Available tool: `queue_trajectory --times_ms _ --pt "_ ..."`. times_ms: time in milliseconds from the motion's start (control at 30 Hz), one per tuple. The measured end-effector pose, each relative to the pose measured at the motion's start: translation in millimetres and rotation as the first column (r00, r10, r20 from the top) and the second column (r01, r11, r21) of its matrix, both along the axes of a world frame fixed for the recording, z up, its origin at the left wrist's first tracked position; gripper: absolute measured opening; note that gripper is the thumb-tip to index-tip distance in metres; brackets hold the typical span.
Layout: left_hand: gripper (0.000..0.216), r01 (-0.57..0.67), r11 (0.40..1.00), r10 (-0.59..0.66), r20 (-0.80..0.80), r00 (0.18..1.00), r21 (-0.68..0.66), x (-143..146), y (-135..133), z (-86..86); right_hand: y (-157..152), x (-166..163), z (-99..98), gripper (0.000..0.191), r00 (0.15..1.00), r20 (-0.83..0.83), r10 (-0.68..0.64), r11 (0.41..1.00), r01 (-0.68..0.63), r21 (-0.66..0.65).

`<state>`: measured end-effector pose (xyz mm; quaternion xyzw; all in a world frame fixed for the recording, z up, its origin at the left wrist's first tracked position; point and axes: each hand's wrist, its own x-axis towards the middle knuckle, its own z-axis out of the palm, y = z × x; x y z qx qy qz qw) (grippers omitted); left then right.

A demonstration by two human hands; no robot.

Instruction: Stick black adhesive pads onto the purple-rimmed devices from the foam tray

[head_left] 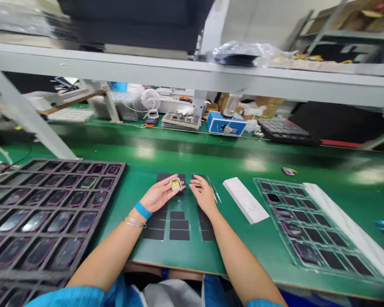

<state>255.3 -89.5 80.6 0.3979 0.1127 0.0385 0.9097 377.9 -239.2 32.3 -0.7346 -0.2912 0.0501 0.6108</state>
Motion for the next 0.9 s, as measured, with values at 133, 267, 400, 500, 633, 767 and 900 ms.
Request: queue_trajectory --times_ms 133,267,400,500,633,767,900 --pt "0.049 0.068 0.997 -0.067 0.033 0.997 -0.026 -59.1 -9.0 10.3 0.6 -0.3 -2.8 0.043 1.0 0.011 -0.009 1.0 0.009 -0.015" --pt "0.061 -0.174 0.958 0.156 0.098 0.983 0.227 -105.6 -21.1 12.1 3.0 -2.9 -5.9 0.046 1.0 0.01 0.0 0.999 0.0 -0.04" --pt "0.058 -0.557 0.392 0.554 0.295 0.778 0.733 -126.1 -23.5 11.3 2.3 0.7 -10.7 0.048 1.0 -0.01 -0.021 0.998 0.021 -0.057" --pt "0.051 -0.564 0.034 0.613 0.429 0.664 0.825 -135.7 -20.8 5.4 0.0 3.5 -11.6 0.05 0.998 -0.055 -0.04 0.997 0.035 -0.075" --pt "0.054 -0.533 -0.104 0.609 0.477 0.633 0.84 -153.3 -10.1 -5.5 -2.3 5.2 -9.5 0.05 0.99 -0.119 -0.079 0.994 0.069 -0.083" --pt "0.055 -0.464 -0.231 0.677 0.484 0.554 0.855 -186.4 30.0 -8.5 -1.8 5.5 -6.3 0.053 0.983 -0.145 -0.11 0.985 0.088 -0.151" --pt "0.057 -0.34 -0.351 0.825 0.46 0.328 0.873 -242.1 102.0 -6.9 -2.0 2.3 -0.8 0.056 0.981 -0.157 -0.115 0.966 0.073 -0.25"
